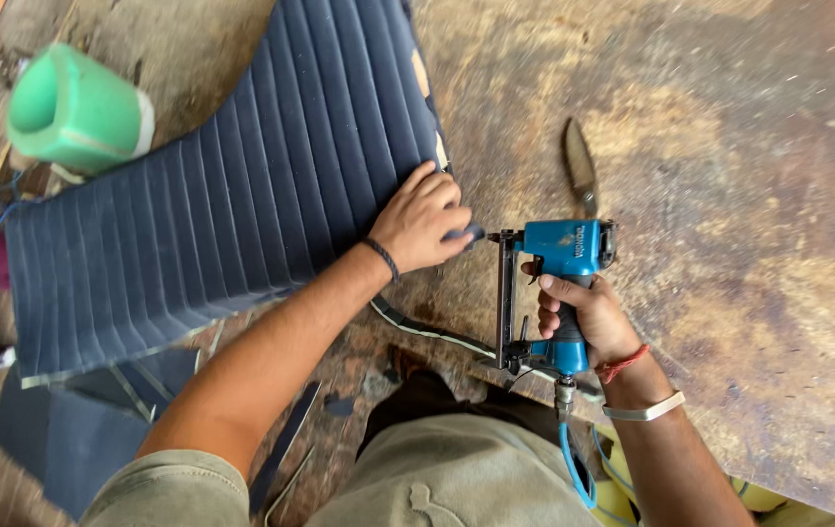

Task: The person uses a pneumatic nail gun to staple dark fabric-covered foam onto a curved wooden seat frame, pressing the fabric in place with one hand while stapling with the other. They then tuck the fabric edge along the seam and use shears to trim excess fabric from the underside of the seat.

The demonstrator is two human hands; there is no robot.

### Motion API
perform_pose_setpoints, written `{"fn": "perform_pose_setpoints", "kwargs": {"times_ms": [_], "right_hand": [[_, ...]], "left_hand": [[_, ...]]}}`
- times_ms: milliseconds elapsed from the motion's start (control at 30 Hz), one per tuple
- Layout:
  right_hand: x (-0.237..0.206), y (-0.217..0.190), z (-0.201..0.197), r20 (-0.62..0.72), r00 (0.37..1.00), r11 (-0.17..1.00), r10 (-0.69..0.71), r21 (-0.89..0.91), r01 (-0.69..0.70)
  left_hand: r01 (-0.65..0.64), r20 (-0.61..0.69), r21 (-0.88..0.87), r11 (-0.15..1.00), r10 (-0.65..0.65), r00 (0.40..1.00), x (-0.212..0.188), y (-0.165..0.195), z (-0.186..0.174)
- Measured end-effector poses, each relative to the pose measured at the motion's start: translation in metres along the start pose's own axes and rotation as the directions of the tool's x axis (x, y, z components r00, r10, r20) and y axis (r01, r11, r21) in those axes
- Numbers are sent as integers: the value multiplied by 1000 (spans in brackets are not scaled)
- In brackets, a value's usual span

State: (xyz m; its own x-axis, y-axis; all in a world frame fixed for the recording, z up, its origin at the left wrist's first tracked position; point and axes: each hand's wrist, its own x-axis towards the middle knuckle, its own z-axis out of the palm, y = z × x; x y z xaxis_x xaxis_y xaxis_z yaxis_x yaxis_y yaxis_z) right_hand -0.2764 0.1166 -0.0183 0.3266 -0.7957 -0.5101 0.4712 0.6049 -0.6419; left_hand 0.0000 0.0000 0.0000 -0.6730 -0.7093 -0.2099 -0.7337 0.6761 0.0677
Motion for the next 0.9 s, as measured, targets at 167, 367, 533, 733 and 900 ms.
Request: {"fn": "perform_pose_setpoints", "kwargs": {"times_ms": [167,367,533,733,900], "right_hand": [[-3,45,-3,134,974,936,183,281,-214],[10,71,10,251,948,899,198,339,-278],[27,74,18,258,938,885,233,343,-314],[28,69,16,225,937,900,267,289,-326],[20,61,18,296,921,866,254,356,-353]], "left_hand": [[155,-211,-132,979,-180,961,-53,33,13],[333,-333,-128,934,-357,873,-60,53,2],[339,-278,-47,940,-338,899,-55,54,-3],[290,-301,-49,956,-291,908,-58,51,1],[259,-314,-60,964,-265,912,-59,51,5]]}}
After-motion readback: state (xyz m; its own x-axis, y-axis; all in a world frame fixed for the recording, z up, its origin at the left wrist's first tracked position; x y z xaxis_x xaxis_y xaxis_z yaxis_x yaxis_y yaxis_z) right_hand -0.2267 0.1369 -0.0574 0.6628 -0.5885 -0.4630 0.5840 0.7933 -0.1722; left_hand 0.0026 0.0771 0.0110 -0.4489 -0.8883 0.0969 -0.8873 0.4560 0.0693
